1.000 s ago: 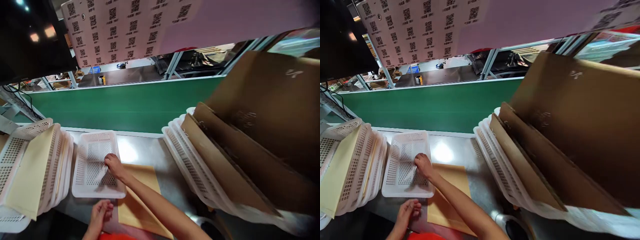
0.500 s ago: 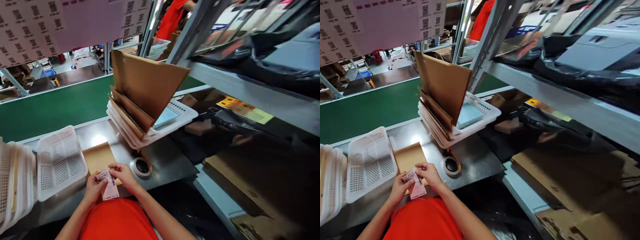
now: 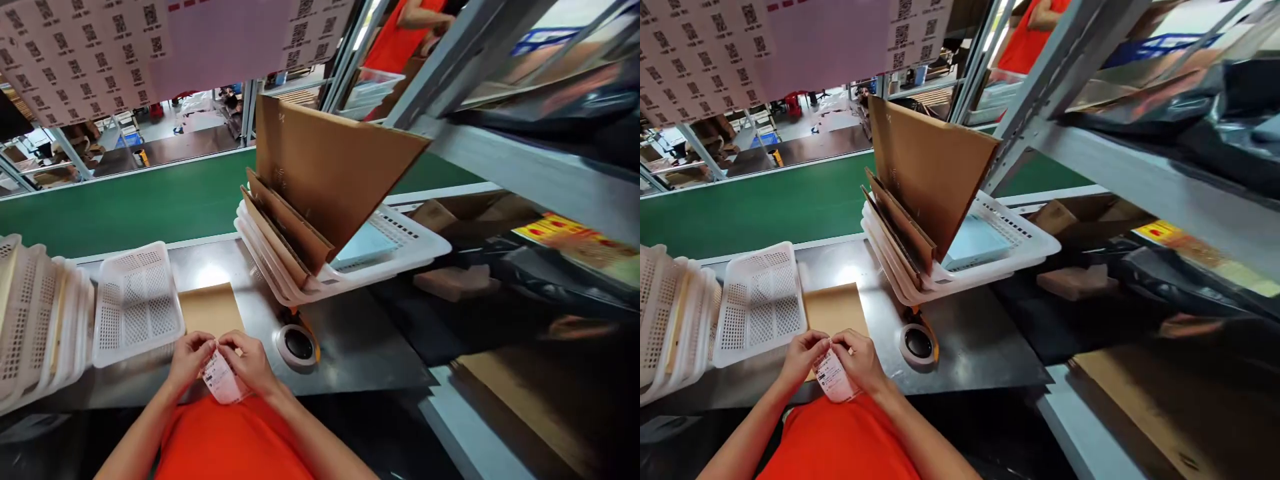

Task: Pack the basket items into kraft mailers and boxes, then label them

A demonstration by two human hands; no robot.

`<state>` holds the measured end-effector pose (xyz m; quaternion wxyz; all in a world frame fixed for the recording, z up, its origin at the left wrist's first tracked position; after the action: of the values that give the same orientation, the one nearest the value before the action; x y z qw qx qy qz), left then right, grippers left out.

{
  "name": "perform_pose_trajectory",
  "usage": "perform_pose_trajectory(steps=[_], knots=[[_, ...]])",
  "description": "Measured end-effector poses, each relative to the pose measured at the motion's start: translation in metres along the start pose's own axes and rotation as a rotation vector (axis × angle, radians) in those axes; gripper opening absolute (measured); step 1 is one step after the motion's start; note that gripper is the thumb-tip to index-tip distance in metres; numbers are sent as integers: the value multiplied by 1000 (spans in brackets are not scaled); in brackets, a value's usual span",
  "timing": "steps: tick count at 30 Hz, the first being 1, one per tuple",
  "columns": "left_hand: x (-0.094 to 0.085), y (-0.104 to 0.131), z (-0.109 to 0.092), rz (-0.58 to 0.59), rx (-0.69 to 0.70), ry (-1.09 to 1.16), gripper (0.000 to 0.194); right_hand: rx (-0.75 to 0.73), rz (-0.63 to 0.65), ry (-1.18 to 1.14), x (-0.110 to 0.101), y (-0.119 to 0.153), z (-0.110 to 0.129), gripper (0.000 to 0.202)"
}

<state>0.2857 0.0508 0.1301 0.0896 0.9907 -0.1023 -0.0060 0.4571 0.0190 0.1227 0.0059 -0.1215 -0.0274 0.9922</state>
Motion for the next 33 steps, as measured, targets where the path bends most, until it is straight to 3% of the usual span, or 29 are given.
perform_pose_trajectory(steps=[6,16,27,33], knots=[[0,9,6,-5,-18,-3,43,-223,92,120,-6,-7,-2,17],[4,12,5,-13,-28,-34,37,-229,176,210,-13,-13,3,21],[14,4,2,-81,-159,247,48,-404,177,480,-21,-17,2,25],[15,10,-4,44,-305,301,50,-523,232,530,-27,-24,7,16]])
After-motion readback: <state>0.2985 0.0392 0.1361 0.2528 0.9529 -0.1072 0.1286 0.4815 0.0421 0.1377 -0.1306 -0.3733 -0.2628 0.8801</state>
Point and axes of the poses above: each hand's wrist, its own y-axis away from the middle knuckle, its own x-axis out of the palm, z = x × y, the point moved 1 cm from there along -y, towards the middle knuckle, and after that the axes turned 8 degrees about x, right-handed, at the moved point
